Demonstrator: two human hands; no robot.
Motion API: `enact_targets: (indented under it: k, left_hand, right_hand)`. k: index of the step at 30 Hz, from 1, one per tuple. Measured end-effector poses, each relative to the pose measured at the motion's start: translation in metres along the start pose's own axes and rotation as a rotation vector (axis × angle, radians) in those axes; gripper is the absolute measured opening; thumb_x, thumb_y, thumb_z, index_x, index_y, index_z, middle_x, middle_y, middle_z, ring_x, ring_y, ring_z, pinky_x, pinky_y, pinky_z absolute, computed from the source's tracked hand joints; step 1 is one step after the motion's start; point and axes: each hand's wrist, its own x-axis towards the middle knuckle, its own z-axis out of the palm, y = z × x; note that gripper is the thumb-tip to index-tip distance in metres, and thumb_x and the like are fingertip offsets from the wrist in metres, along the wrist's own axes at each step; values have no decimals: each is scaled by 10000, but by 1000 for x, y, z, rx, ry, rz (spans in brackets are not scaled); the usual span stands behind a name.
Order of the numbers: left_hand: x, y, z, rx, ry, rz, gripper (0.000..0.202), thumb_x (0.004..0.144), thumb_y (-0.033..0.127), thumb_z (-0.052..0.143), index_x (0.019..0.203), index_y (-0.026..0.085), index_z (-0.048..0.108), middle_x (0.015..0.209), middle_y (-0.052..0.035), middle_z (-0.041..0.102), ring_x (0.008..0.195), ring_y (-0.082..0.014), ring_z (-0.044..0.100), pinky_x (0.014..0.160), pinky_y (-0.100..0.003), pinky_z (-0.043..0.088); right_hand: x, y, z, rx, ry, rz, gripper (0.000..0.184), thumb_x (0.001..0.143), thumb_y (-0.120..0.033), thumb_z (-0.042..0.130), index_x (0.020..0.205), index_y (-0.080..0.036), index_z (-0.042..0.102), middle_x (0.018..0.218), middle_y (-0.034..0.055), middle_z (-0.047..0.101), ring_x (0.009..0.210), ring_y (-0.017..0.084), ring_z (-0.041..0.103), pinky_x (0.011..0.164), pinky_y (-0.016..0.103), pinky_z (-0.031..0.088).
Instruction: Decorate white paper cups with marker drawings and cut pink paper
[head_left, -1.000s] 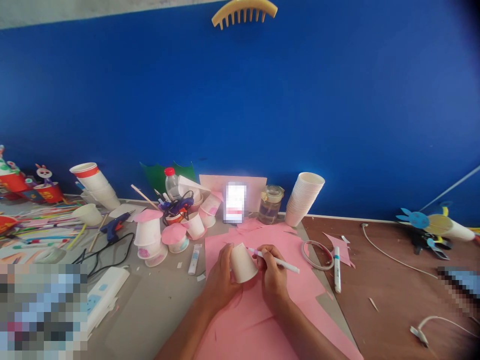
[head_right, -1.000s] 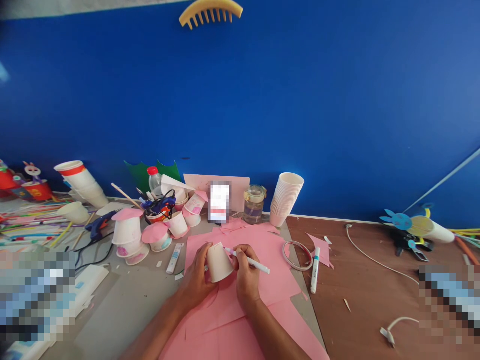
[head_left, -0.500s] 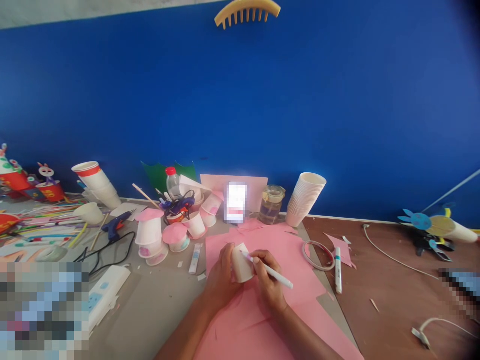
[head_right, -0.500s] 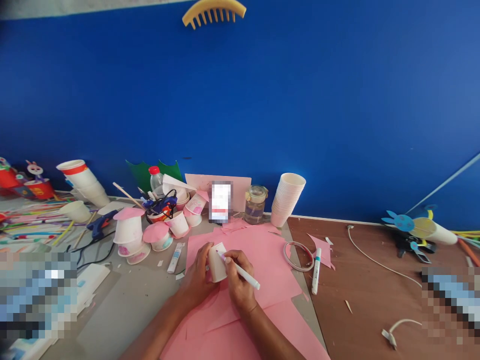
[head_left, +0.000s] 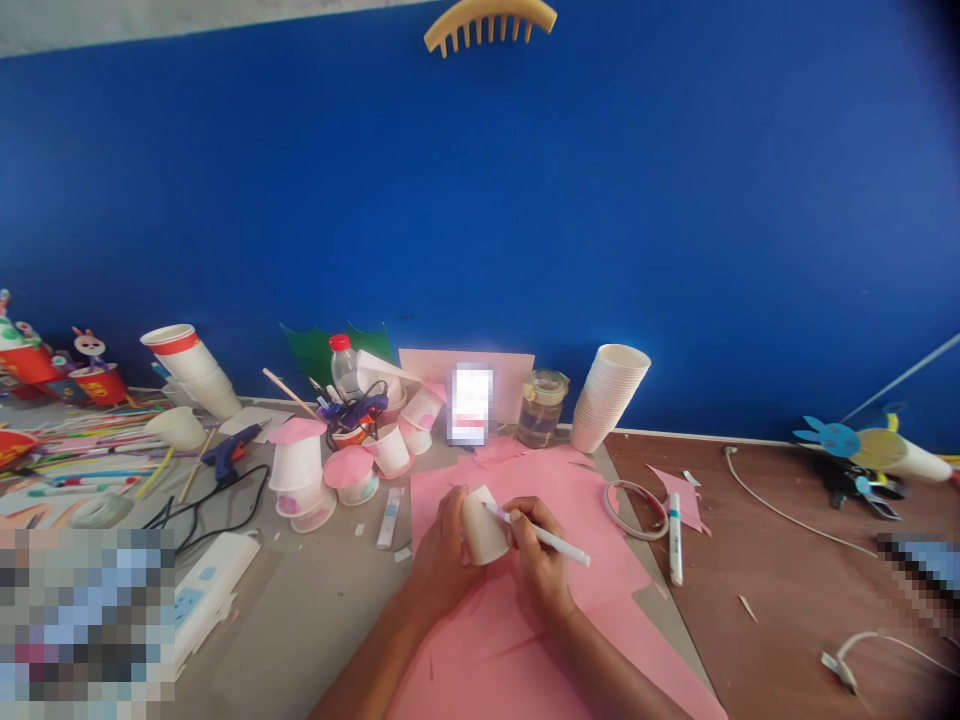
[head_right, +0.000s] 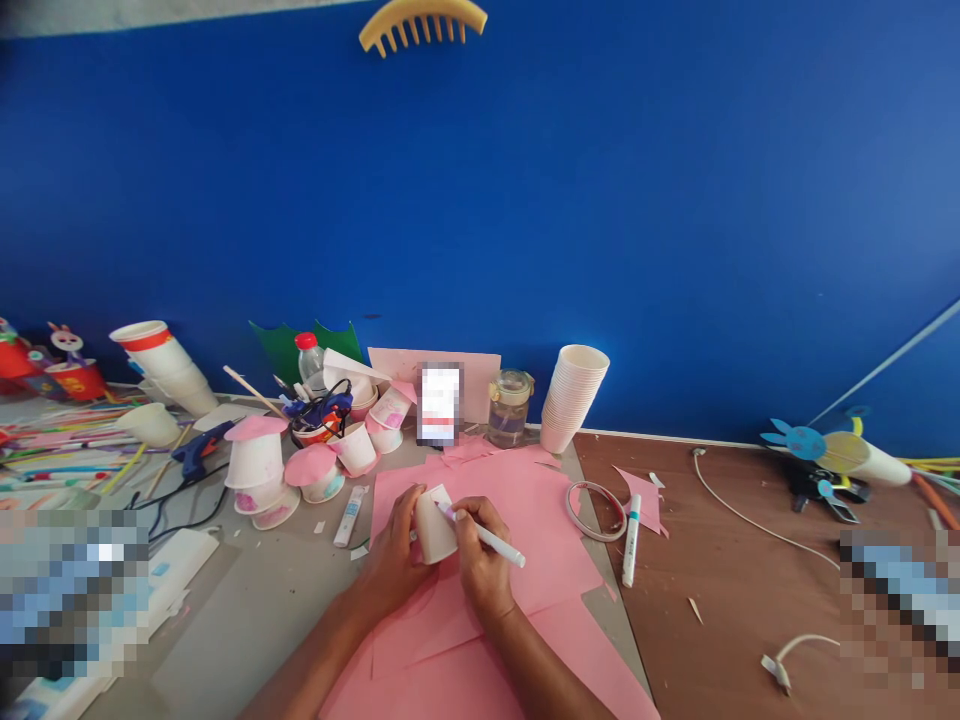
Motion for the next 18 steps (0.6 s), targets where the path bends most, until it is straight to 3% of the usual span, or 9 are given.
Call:
enact_targets:
  k: [7,12,18]
  left_hand:
    - [-1,-2,-1,-36,-19,23,761,687,132,592,1355,192,232,1300,-170,480,1155,-273,543,865,-390,537]
    - [0,0,-4,-88,-51,14,750,719,158,609,1361,198,225,1330,-163,448,1186,-271,513,864,-379,536]
    - [0,4,-5,-93,-59,-1,748,717,134,607,1349,213,215,1325,-169,443,1185,-285,510,860,-421,531]
  right_hand:
    - [4,-2,3,142,89,145,166,808,-306,525,694,-196,577,528,-51,438,500,117,366,493,242,330]
    - [7,-4,4,228,120,203,145,795,-275,532,678,-198,569,488,-68,408,497,114,376,583,261,397]
    - [11,-1,4,317,126,243,136,782,-277,554,669,-201,549,487,-68,393,494,120,391,571,260,401]
